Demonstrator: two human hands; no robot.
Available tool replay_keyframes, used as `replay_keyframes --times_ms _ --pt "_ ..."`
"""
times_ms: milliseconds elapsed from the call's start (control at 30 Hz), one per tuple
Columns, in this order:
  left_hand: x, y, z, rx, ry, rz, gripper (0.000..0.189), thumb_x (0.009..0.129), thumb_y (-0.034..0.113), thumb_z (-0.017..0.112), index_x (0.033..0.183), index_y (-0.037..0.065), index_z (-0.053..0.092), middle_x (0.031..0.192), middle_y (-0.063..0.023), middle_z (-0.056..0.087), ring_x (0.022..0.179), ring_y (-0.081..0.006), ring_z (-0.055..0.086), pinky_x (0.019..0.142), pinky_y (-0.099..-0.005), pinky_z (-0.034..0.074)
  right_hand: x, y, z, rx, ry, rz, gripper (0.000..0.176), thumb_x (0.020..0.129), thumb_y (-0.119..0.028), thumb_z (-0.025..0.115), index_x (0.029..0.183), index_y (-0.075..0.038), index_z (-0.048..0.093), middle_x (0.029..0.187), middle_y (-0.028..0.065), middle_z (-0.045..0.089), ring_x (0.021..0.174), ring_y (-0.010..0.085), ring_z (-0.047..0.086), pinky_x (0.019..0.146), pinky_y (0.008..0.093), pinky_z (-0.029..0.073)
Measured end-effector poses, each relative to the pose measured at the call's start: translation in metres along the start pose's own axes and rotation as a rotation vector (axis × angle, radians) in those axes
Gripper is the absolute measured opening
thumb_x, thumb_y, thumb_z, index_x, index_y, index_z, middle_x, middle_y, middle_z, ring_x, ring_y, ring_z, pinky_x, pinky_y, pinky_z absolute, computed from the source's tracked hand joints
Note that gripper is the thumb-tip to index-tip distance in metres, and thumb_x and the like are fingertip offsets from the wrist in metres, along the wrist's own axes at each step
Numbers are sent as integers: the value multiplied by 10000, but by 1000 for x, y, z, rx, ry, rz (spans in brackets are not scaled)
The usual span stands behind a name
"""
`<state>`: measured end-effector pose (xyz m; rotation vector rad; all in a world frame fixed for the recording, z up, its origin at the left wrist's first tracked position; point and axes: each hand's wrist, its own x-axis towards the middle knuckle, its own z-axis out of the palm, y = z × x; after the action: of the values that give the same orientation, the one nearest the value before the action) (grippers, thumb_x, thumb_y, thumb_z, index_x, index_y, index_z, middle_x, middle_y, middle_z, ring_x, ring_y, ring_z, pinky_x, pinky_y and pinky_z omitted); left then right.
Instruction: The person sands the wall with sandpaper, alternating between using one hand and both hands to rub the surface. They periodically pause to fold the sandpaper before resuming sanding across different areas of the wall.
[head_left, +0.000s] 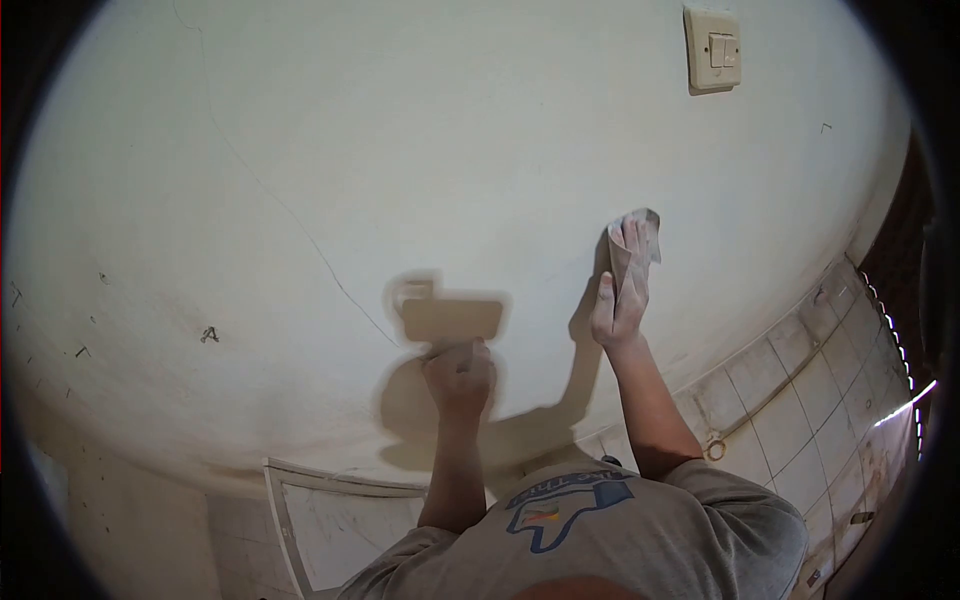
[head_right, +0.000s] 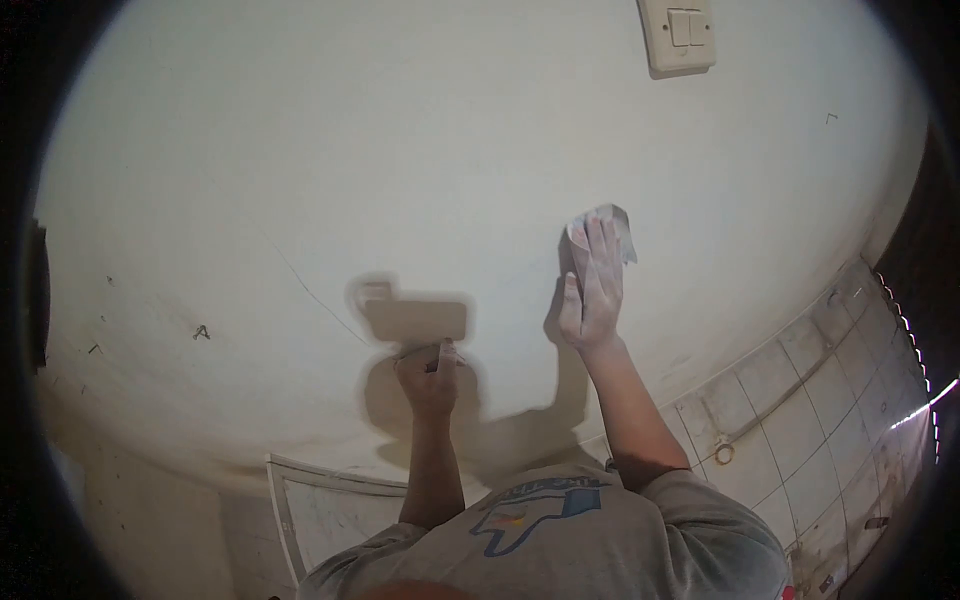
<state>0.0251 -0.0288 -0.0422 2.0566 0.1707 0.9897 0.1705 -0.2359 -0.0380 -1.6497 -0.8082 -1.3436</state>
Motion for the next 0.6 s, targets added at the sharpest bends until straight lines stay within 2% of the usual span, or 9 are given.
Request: replay_keyframes --times_ms 33,133,167,267,300,333,433,533,600 --pt "-1 0 0 -8 -16 -22 269 888 93 655 648 -27 641 549 -122 599 475 -230 564 536 -363 461 -3 1 -2 -29 -11 -8 535 1023 -45 356 1515 164 335 1598 295 365 1525 432 284 1246 461 196" --pt "-3 -9 4 -14 16 -7 283 890 90 651 633 -26 628 545 -120 595 471 -225 559 528 -366 456 20 -5 6 197 353 308 520 1026 -43 355 1504 160 344 1552 312 414 1524 449 273 1245 505 210" --pt "-4 -10 4 -8 7 -11 289 893 93 654 630 -24 628 543 -119 594 471 -224 560 527 -365 455 23 10 -2 25 270 316 538 1048 -73 344 1535 147 285 1573 301 389 1528 461 252 1248 489 196" --pt "-4 -10 2 7 -16 -22 302 900 104 666 627 -20 629 538 -116 587 466 -218 554 522 -363 447 51 6 -5 -53 251 305 551 1054 -94 368 1542 144 275 1582 292 386 1527 465 248 1250 474 183" --pt "-4 -8 1 10 -21 -22 303 902 108 670 629 -19 631 536 -115 582 463 -216 546 519 -361 440 57 3 0 47 309 284 535 1050 -105 384 1533 119 338 1593 268 392 1533 444 257 1249 498 178" --pt "-3 -7 1 14 -27 -20 304 903 111 674 631 -19 633 533 -114 578 459 -213 538 516 -360 434 57 -3 3 37 247 229 532 1035 -102 401 1524 106 370 1594 265 393 1531 445 264 1247 508 180" --pt "-5 -21 4 35 -20 -32 335 954 118 670 646 -1 727 468 -19 548 412 -94 490 485 -304 392 39 -22 5 26 62 120 536 985 -92 453 1497 65 458 1597 259 396 1522 455 286 1241 538 188" --pt "-4 -13 1 20 -37 -51 294 911 116 675 654 -23 641 533 -112 562 450 -207 480 521 -376 407 9 -23 11 11 -84 111 567 929 -75 497 1486 31 501 1596 262 394 1509 476 302 1235 555 196" --pt "-3 -15 -3 19 -96 -103 284 917 121 669 672 -22 652 553 -115 584 470 -208 519 539 -370 427 2 -13 6 -59 -136 82 601 900 -59 512 1496 23 493 1594 269 391 1500 491 307 1233 557 204"
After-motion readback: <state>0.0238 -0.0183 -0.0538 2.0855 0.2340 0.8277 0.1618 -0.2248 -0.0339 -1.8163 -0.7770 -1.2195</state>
